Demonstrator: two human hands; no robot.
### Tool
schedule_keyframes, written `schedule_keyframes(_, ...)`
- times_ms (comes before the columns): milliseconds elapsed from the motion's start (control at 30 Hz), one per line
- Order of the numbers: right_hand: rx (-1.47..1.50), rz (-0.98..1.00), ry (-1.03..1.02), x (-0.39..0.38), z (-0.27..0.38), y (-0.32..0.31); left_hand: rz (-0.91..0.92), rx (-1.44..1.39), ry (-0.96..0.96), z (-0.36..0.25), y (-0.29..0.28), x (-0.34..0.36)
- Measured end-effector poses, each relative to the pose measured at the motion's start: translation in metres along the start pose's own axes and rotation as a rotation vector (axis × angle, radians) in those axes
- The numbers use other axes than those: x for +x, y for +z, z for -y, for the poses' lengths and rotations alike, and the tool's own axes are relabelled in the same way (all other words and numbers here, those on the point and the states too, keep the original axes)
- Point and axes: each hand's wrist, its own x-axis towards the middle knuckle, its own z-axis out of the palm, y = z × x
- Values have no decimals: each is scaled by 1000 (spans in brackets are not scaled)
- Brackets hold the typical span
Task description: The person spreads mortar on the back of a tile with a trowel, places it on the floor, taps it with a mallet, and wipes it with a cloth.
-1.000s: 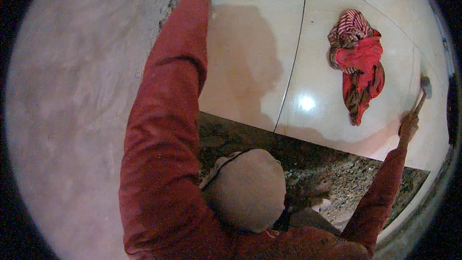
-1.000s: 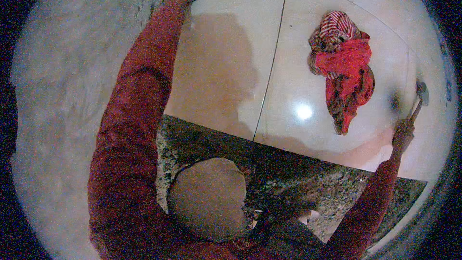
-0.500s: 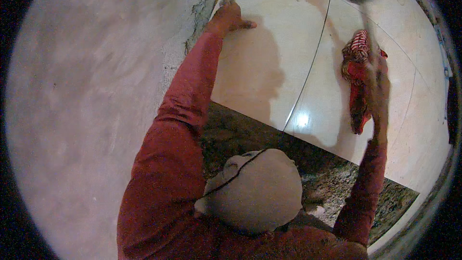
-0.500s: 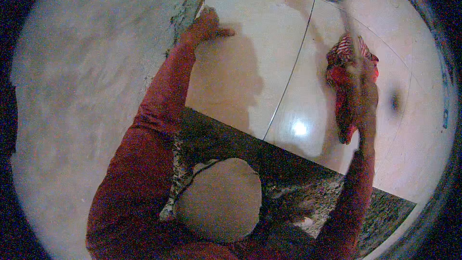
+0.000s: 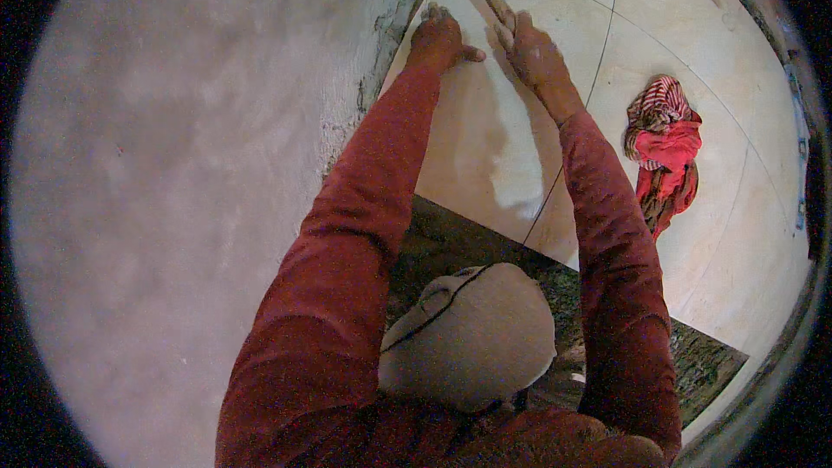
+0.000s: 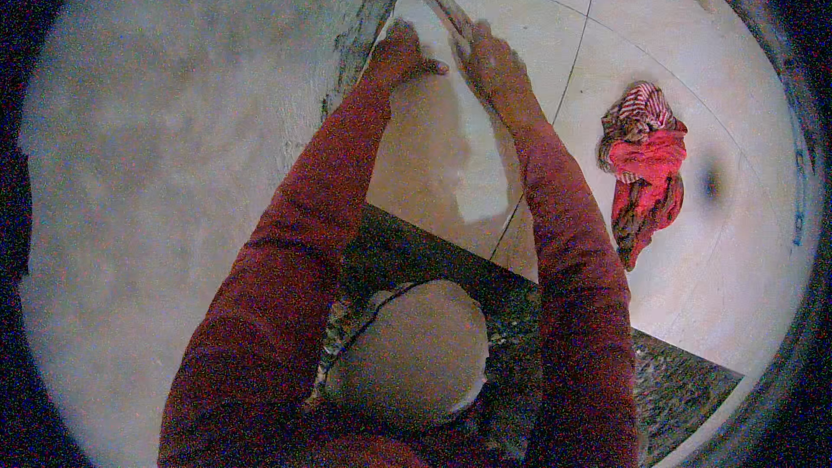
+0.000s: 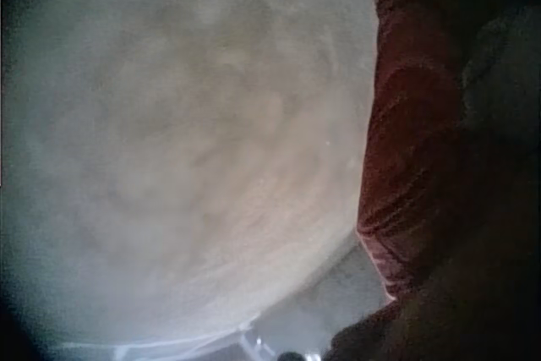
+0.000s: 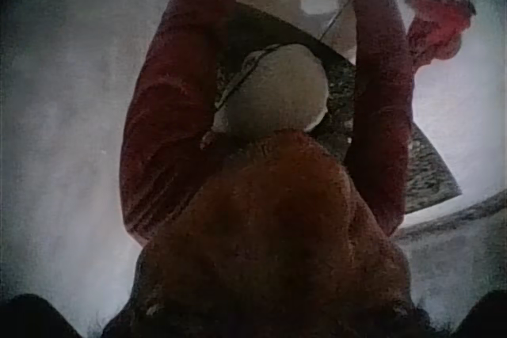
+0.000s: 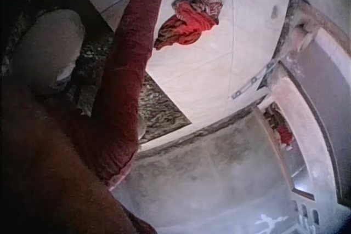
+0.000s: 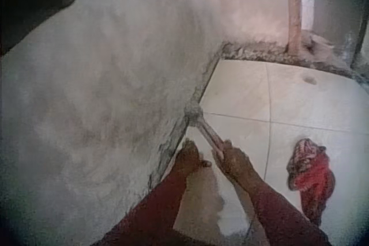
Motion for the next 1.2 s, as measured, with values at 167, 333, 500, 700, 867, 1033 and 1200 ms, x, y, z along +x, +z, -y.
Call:
schedule_keyframes(167,159,-80,42,3,65,-50,-49,74,-37,1,9,-2)
schedule_keyframes(333,47,70,127,3,8,3,3,51,-26,-8,-3,4)
schedule_keyframes(500,175,19,119,3,54,-19,-92,72,-49,10,15,5)
schedule_keyframes(700,-9,-100,-84,8,2,7,134,-15,-58,-1,-4,15)
schedule_keyframes(867,-33,68,51,-14,20,3,146,90,-39,6,-7,11)
schedule_keyframes(1033,-201,103,-123,-1,-25,-64,8,128,40,-2,9,4)
schedule_keyframes(1200,-414,-135,216,-91,-119,-177,-44,189,45,7,17,11)
